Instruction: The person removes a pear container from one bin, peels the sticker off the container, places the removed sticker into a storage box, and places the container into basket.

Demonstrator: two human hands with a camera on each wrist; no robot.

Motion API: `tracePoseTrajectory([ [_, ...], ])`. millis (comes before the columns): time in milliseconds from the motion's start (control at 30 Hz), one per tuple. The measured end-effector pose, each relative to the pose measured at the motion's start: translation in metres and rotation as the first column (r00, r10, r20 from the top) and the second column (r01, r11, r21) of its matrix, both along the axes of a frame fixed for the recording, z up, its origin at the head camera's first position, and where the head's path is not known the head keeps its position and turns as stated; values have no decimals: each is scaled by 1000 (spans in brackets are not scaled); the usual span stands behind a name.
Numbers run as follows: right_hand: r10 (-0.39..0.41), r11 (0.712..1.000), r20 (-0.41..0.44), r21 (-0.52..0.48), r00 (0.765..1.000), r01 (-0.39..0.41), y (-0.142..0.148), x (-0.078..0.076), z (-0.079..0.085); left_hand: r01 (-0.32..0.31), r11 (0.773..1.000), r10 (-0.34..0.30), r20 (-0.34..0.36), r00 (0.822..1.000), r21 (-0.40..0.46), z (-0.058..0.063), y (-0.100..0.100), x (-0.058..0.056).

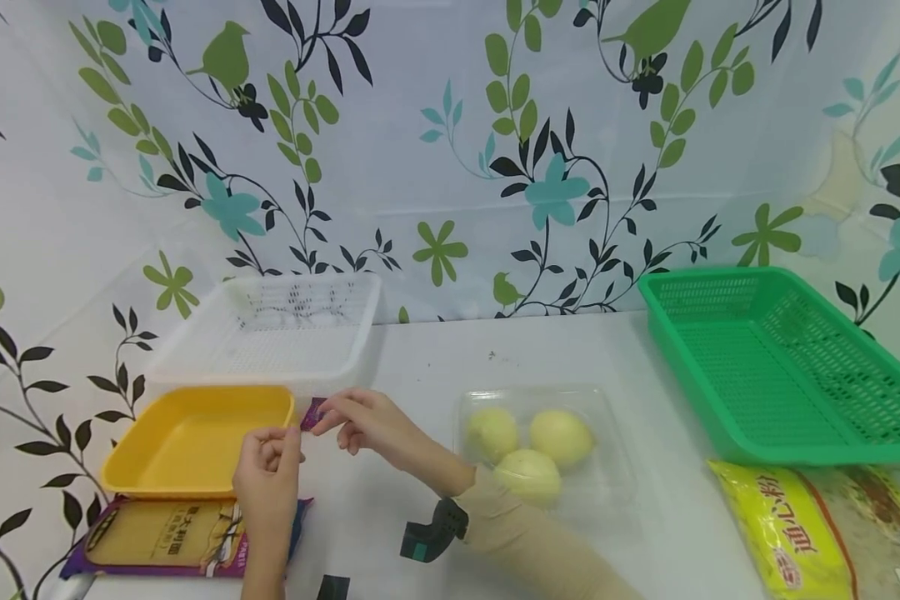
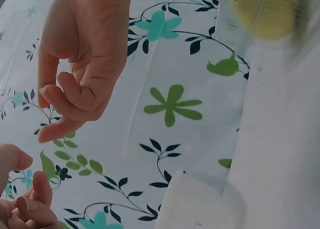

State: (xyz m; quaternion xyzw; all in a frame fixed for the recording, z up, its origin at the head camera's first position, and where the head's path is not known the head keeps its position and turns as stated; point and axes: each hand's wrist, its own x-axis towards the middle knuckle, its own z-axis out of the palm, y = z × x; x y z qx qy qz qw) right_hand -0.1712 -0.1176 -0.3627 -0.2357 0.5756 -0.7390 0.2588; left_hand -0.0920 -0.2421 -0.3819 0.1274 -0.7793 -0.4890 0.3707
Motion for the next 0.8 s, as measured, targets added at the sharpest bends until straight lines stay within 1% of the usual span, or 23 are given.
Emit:
tracePoseTrajectory([
  [67,-28,1000,-10,-13,1000,28,18,-1,0,89,996,-86,-81,993,25,-21,-3,-8],
  [133,-60,998,-16,-26,998,59,38,-1,-1,136,990,-131,-103,986,39,-28,3,-10],
  [167,-76,997,-14,-30,997,75,48,0,-3,184,982,-175,-143,974,49,-37,2,-13],
  [200,-88,996,-7,-34,996,88,57,0,-4,216,975,-204,-175,963,55,-43,3,-14],
  [233,-98,994,3,-40,995,98,67,0,-6,232,971,-219,-182,959,53,-45,6,-14],
  [300,-120,992,7,-33,993,120,85,0,-8,206,978,-199,-136,971,39,-28,22,-7],
  [367,-152,988,-6,-14,988,151,103,-1,-9,223,974,-217,-140,966,31,-24,30,-7],
  [400,-170,985,-18,-4,985,170,111,-2,-9,207,978,-203,-113,973,19,-15,37,-4],
  [433,-189,982,-35,10,981,189,120,-4,-9,200,980,-199,-87,976,12,-9,42,-3],
  [533,-240,966,-98,70,966,247,143,-7,-8,233,972,-230,-102,968,22,-8,50,-7],
  [633,-281,946,-146,122,949,299,165,-9,-9,263,964,-260,-90,962,29,-12,55,-11],
  [700,-305,935,-177,130,936,330,178,-11,-9,279,960,-276,-69,959,28,-15,58,-13],
  [733,-321,927,-193,135,927,349,185,-11,-9,283,959,-282,-57,958,24,-12,61,-12],
  [767,-335,921,-206,135,919,366,192,-12,-9,279,960,-279,-21,960,22,-7,65,-11],
  [800,-346,915,-224,134,911,380,199,-12,-9,280,960,-280,-9,960,20,-2,69,-10],
])
